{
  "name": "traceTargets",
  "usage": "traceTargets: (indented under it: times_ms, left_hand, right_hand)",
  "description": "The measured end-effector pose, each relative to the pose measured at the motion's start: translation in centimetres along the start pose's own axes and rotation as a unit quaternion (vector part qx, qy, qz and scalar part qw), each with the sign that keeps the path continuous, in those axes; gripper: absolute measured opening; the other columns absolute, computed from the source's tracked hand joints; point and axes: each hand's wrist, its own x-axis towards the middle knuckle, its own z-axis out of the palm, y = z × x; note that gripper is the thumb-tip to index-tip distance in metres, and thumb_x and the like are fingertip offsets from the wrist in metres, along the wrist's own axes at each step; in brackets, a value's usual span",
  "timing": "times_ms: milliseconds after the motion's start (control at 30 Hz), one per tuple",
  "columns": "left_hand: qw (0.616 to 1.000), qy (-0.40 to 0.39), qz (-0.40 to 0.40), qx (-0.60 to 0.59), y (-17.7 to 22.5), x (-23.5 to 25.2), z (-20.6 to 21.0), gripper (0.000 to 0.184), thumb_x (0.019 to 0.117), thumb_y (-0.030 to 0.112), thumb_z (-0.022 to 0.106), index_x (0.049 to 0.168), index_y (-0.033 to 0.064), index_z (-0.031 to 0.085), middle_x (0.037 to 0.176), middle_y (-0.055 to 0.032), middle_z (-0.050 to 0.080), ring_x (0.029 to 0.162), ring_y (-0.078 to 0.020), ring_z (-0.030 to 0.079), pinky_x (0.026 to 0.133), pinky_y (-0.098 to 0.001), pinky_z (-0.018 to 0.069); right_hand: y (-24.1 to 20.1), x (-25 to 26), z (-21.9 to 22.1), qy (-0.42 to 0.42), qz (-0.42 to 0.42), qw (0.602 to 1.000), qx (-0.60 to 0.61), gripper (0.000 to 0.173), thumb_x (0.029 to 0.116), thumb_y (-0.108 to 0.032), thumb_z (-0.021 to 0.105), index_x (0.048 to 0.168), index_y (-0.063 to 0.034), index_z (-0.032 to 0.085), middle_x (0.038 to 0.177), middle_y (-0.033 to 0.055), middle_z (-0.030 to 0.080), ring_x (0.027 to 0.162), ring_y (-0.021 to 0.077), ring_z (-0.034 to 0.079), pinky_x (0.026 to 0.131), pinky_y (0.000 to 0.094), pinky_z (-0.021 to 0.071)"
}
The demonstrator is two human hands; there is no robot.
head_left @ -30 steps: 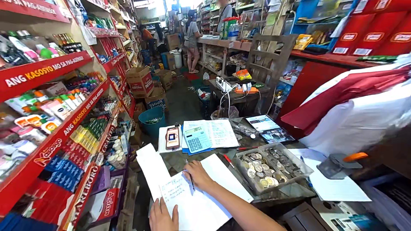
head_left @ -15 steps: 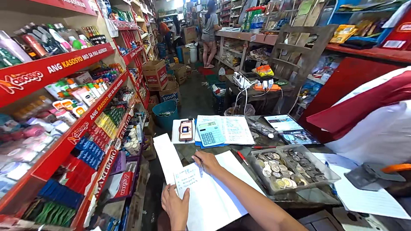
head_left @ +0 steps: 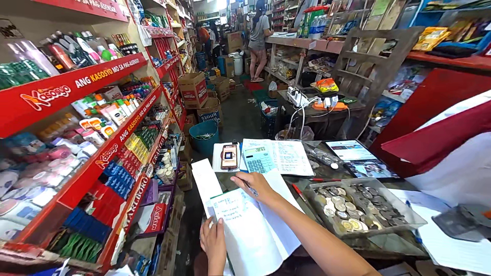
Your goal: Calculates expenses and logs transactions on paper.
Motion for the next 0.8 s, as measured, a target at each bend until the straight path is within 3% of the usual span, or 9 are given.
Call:
traceTargets:
  times_ms: [100, 200, 267, 333, 433, 567, 667, 733, 800]
  left_hand:
    - [1.000, 0.007, 0.008, 0.013, -0.1, -0.2, 0.2, 0.047, 0.1060, 0.031, 0.044, 0.114, -0.0047, 0.073, 0.151, -0.0277, 0.046, 0.147, -0.0490, 0.028, 0.115, -0.0707, 0.0148]
    - [0.999, 0.017, 0.013, 0.024, -0.6, -0.2, 0.7, 0.047, 0.1057, 0.032, 0.044, 0.108, -0.0045, 0.074, 0.151, -0.0275, 0.045, 0.147, -0.0492, 0.028, 0.115, -0.0708, 0.0144]
    - [0.999, 0.012, 0.010, 0.028, -0.8, -0.1, 0.9, 0.047, 0.1057, 0.032, 0.042, 0.103, -0.0020, 0.075, 0.152, -0.0258, 0.045, 0.148, -0.0483, 0.027, 0.116, -0.0704, 0.0141]
    - [0.999, 0.008, 0.013, 0.029, -0.8, -0.1, 0.9, 0.047, 0.1058, 0.032, 0.042, 0.101, -0.0006, 0.076, 0.151, -0.0254, 0.046, 0.148, -0.0483, 0.028, 0.115, -0.0703, 0.0154]
    - [0.999, 0.013, 0.022, 0.028, -0.4, -0.1, 0.9, 0.046, 0.1064, 0.030, 0.042, 0.101, -0.0009, 0.076, 0.150, -0.0263, 0.047, 0.147, -0.0479, 0.031, 0.116, -0.0690, 0.0170]
    - [0.999, -0.005, 0.021, 0.048, -0.1, -0.5, 0.5, 0.046, 0.1069, 0.033, 0.043, 0.105, 0.0011, 0.076, 0.152, -0.0249, 0.047, 0.148, -0.0464, 0.030, 0.117, -0.0675, 0.0164]
    - [0.992, -0.011, 0.065, 0.104, 0.1, -0.4, 0.3, 0.035, 0.1006, 0.034, 0.060, 0.103, 0.0036, 0.076, 0.147, -0.0235, 0.052, 0.146, -0.0466, 0.034, 0.116, -0.0689, 0.0180]
    - [0.983, -0.018, 0.113, 0.143, 0.0, -0.1, 0.3, 0.028, 0.0937, 0.028, 0.070, 0.104, 0.0030, 0.076, 0.141, -0.0246, 0.057, 0.140, -0.0479, 0.042, 0.113, -0.0696, 0.0264]
    - [0.976, -0.041, 0.122, 0.174, 0.3, 0.3, 0.4, 0.025, 0.0928, 0.020, 0.069, 0.109, 0.0021, 0.075, 0.137, -0.0240, 0.060, 0.134, -0.0459, 0.049, 0.109, -0.0657, 0.0359]
  right_hand:
    - [0.1, 0.3, -0.9, -0.042, 0.019, 0.998, -0.045, 0.045, 0.1028, -0.042, 0.057, 0.089, -0.0021, 0.071, 0.065, 0.0130, 0.064, 0.059, 0.0277, 0.065, 0.054, 0.0455, 0.0498]
    - [-0.9, 1.2, -3.2, -0.224, 0.091, 0.962, -0.124, 0.051, 0.0958, -0.053, 0.065, 0.111, -0.0048, 0.072, 0.088, 0.0184, 0.073, 0.085, 0.0372, 0.072, 0.076, 0.0562, 0.0531]
    - [-1.4, 2.3, -4.3, -0.325, 0.130, 0.925, -0.145, 0.047, 0.0974, -0.048, 0.066, 0.120, -0.0070, 0.069, 0.100, 0.0198, 0.073, 0.098, 0.0396, 0.070, 0.085, 0.0586, 0.0507]
    - [-1.3, 3.1, -5.2, -0.361, 0.157, 0.913, -0.109, 0.037, 0.0990, -0.035, 0.068, 0.123, -0.0062, 0.067, 0.107, 0.0202, 0.072, 0.104, 0.0399, 0.067, 0.091, 0.0601, 0.0489]
    - [-0.2, 4.0, -6.8, -0.333, 0.165, 0.928, -0.013, 0.027, 0.0994, -0.013, 0.064, 0.123, 0.0006, 0.065, 0.106, 0.0219, 0.070, 0.100, 0.0375, 0.067, 0.092, 0.0586, 0.0501]
    - [0.9, 4.1, -8.7, -0.266, 0.167, 0.948, 0.052, 0.020, 0.1018, -0.007, 0.061, 0.117, 0.0049, 0.062, 0.101, 0.0209, 0.068, 0.094, 0.0295, 0.066, 0.088, 0.0489, 0.0529]
    - [1.2, 3.5, -9.8, -0.168, 0.186, 0.967, 0.050, 0.012, 0.1003, -0.006, 0.064, 0.111, 0.0008, 0.063, 0.089, 0.0151, 0.068, 0.080, 0.0244, 0.066, 0.077, 0.0458, 0.0546]
    - [1.0, 3.0, -10.4, -0.079, 0.208, 0.973, 0.060, 0.010, 0.0987, -0.004, 0.066, 0.107, 0.0003, 0.062, 0.086, 0.0133, 0.068, 0.074, 0.0211, 0.065, 0.072, 0.0422, 0.0548]
    - [0.8, 2.5, -10.8, -0.007, 0.247, 0.965, 0.082, 0.014, 0.0987, -0.003, 0.066, 0.109, 0.0009, 0.059, 0.090, 0.0138, 0.067, 0.076, 0.0195, 0.064, 0.072, 0.0398, 0.0545]
